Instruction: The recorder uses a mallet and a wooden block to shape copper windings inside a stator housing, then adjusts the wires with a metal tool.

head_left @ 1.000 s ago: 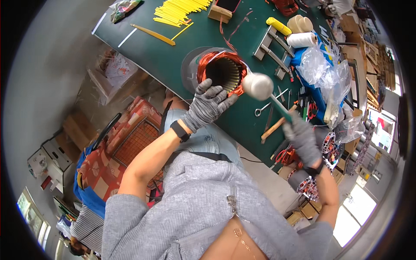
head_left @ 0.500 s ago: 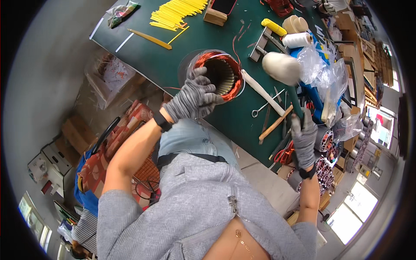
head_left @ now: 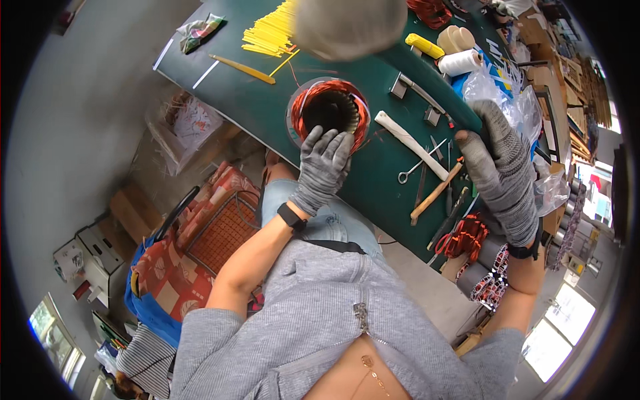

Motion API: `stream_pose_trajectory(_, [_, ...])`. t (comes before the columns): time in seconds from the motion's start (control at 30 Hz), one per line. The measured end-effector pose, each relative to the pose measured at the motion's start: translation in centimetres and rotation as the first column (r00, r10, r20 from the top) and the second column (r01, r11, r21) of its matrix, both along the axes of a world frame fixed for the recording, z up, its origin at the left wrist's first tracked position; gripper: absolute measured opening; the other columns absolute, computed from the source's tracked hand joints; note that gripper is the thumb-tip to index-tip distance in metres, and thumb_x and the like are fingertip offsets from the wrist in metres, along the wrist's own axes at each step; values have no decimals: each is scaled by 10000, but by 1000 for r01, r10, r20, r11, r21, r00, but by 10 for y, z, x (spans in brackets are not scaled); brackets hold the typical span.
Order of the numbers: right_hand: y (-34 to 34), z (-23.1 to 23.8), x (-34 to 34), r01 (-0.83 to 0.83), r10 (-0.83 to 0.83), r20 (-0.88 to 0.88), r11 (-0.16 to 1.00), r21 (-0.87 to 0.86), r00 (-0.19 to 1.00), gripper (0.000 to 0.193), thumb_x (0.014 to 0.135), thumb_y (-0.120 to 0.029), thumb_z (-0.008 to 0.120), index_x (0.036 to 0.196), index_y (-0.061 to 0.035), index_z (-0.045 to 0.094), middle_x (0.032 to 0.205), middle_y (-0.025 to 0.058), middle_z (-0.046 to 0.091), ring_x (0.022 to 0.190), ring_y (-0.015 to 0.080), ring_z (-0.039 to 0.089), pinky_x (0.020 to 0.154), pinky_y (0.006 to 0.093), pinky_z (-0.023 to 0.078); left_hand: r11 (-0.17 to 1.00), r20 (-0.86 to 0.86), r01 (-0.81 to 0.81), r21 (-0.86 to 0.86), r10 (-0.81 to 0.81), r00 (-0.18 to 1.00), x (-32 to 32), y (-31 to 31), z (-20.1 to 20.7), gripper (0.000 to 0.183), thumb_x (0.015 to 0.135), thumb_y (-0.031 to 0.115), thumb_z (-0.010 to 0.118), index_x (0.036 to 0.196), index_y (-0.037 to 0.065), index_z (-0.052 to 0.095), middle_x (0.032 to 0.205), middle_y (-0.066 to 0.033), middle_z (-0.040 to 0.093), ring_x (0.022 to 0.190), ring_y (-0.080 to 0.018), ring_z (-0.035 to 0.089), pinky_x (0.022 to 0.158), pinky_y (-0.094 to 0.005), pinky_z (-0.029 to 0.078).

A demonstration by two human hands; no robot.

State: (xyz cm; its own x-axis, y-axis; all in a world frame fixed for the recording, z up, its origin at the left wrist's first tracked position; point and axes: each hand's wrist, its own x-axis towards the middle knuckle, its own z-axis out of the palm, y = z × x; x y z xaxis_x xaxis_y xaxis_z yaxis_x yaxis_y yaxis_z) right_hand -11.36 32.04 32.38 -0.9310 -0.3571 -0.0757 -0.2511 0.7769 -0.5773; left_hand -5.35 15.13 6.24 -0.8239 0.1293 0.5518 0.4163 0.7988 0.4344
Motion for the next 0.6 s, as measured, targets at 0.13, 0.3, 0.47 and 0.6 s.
stream_pose_trajectory(0.13, [34, -98, 38, -76, 76, -126, 997, 6, 989, 271, 836, -211, 595, 1051, -68, 513, 735, 142, 581, 616, 283, 612, 558, 376, 482, 982, -138, 173, -74, -182, 974, -7, -15, -18, 401, 736, 124, 564, 1136, 122, 592, 961, -19, 612, 865, -170, 569, 1023, -394, 314])
stream_pose_trajectory(0.3, [86, -85, 25, -166, 181, 32, 801, 575, 983, 208, 876, -239, 513, 981, -60, 522, 683, 151, 597, 615, 315, 610, 535, 406, 476, 953, -139, 221, -208, -252, 958, -18, -19, -17, 442, 739, 129, 536, 1171, 202, 596, 925, 18, 590, 826, -133, 553, 999, -365, 326])
stream_pose_trajectory(0.47, [55, -138, 67, 77, -146, -516, 985, -153, 844, 248, 754, -89, 641, 967, -67, 516, 687, 154, 575, 600, 356, 584, 523, 361, 454, 925, -98, 311, -217, -338, 936, -16, -31, -13, 376, 714, 141, 593, 1073, 240, 643, 885, 37, 600, 855, -143, 548, 958, -386, 368])
stream_pose_trajectory(0.6, [108, -154, 65, 151, -202, 111, 922, 355, 973, 239, 872, -282, 572, 901, -51, 517, 660, 172, 560, 578, 334, 582, 494, 405, 444, 900, -158, 350, -260, -397, 904, -25, -40, -18, 463, 742, 157, 523, 1192, 250, 585, 954, 52, 570, 886, -136, 520, 1008, -371, 323])
